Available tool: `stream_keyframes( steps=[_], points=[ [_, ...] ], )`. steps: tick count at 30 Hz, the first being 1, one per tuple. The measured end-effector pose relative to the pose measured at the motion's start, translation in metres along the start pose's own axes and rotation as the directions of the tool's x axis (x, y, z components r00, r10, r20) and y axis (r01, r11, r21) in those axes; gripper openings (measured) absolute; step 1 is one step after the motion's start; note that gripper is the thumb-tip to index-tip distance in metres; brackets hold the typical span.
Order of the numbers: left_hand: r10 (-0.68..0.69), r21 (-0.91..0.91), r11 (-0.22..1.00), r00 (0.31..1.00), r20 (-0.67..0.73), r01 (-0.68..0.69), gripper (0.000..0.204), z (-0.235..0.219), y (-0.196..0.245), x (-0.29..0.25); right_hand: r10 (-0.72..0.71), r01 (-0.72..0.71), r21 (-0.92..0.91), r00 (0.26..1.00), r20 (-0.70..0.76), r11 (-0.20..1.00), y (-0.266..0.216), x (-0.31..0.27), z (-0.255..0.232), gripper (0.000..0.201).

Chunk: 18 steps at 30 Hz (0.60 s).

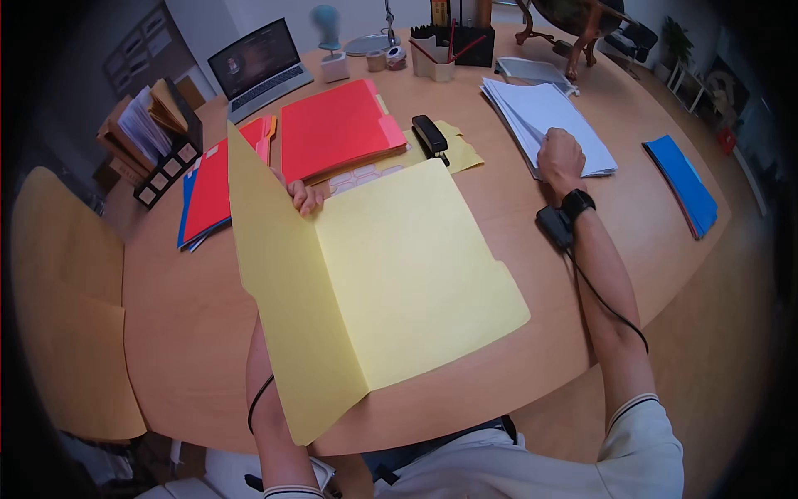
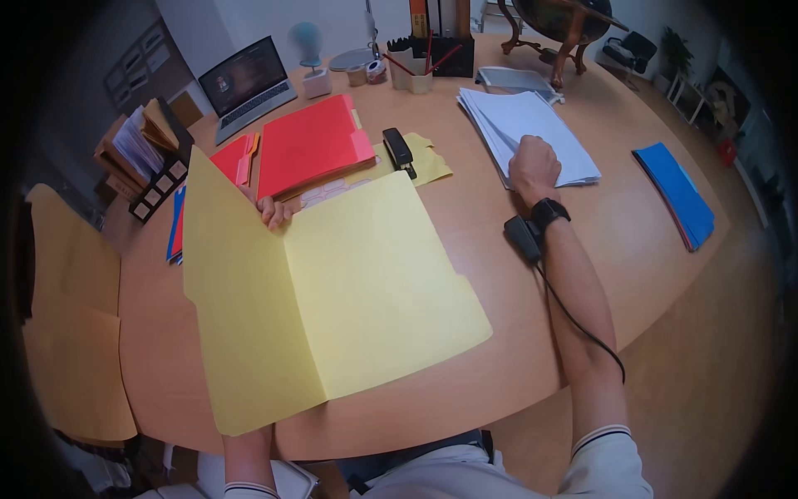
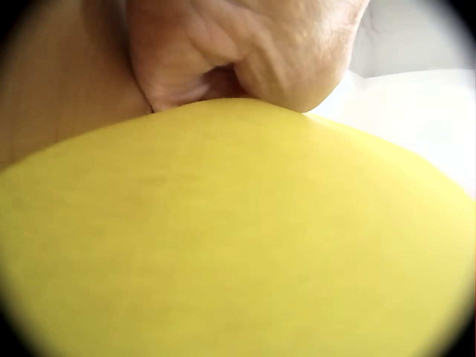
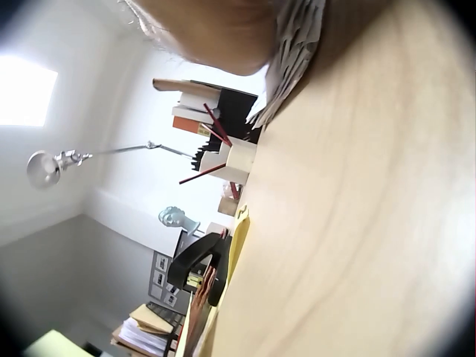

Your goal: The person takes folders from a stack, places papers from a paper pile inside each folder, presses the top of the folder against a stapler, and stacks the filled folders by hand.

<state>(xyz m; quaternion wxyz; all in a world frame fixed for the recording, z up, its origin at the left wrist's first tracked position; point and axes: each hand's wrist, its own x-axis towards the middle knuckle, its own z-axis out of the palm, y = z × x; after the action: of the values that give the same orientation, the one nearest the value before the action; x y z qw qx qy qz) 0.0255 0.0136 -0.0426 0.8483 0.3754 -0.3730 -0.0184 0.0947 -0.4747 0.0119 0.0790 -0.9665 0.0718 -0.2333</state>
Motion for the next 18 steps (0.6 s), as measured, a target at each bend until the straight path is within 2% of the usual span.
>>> stream_keyframes(
  steps=[1, 4, 5, 6, 8, 9, 11, 12, 14, 15, 17, 18],
  points=[
    [0.002, 0.001, 1.000, 1.000, -0.001, -0.002, 0.023, -0.001, 0.000, 0.000, 0.021, -0.017, 0.060, 0.998, -0.066, 0.998, 0.004, 0.001, 0.003, 0.019],
    [0.040, 0.016, 0.999, 0.999, 0.002, -0.040, 0.024, 0.005, 0.001, 0.002, 0.069, -0.051, 0.133, 0.988, -0.140, 0.990, -0.003, 0.005, -0.017, 0.017],
    [0.053, 0.025, 0.998, 0.999, 0.000, -0.053, 0.024, 0.005, 0.001, 0.002, 0.031, 0.010, 0.188, 0.976, -0.214, 0.982, -0.008, 0.005, -0.021, 0.014],
    [0.067, 0.036, 0.997, 0.998, -0.002, -0.066, 0.024, 0.006, 0.001, 0.002, 0.024, 0.017, 0.193, 0.977, -0.211, 0.981, -0.014, 0.006, -0.025, 0.014],
    [0.091, 0.057, 0.994, 0.996, -0.006, -0.090, 0.024, 0.006, 0.000, 0.001, -0.128, 0.221, 0.373, 0.958, -0.258, 0.901, -0.030, 0.006, -0.037, 0.012],
    [0.102, 0.067, 0.993, 0.995, -0.006, -0.101, 0.024, 0.003, -0.001, 0.000, -0.131, 0.224, 0.378, 0.958, -0.256, 0.898, -0.044, 0.002, -0.044, 0.012],
    [0.122, 0.085, 0.989, 0.993, -0.003, -0.121, 0.025, 0.003, -0.002, 0.000, -0.284, 0.409, 0.634, 0.912, -0.295, 0.656, -0.075, -0.013, -0.057, 0.010],
    [0.131, 0.094, 0.987, 0.991, -0.001, -0.131, 0.025, 0.003, -0.003, 0.000, -0.321, 0.388, 0.750, 0.915, -0.244, 0.536, -0.090, -0.021, -0.061, 0.011],
    [0.149, 0.110, 0.983, 0.989, 0.002, -0.148, 0.025, 0.005, -0.003, 0.001, -0.464, 0.248, 0.939, 0.878, -0.114, 0.240, -0.113, -0.041, -0.080, 0.012],
    [0.158, 0.118, 0.981, 0.987, 0.004, -0.157, 0.025, 0.005, -0.004, 0.001, -0.466, 0.247, 0.940, 0.878, -0.113, 0.236, -0.121, -0.050, -0.090, 0.012],
    [0.184, 0.127, 0.976, 0.982, -0.040, -0.177, 0.021, 0.008, -0.009, 0.002, -0.530, 0.045, 0.999, 0.847, -0.038, 0.001, -0.133, -0.064, -0.109, 0.017],
    [0.211, 0.134, 0.971, 0.974, -0.081, -0.199, 0.021, 0.012, -0.011, 0.002, -0.534, 0.043, 0.999, 0.844, -0.037, -0.001, -0.134, -0.068, -0.116, 0.017]
  ],
)
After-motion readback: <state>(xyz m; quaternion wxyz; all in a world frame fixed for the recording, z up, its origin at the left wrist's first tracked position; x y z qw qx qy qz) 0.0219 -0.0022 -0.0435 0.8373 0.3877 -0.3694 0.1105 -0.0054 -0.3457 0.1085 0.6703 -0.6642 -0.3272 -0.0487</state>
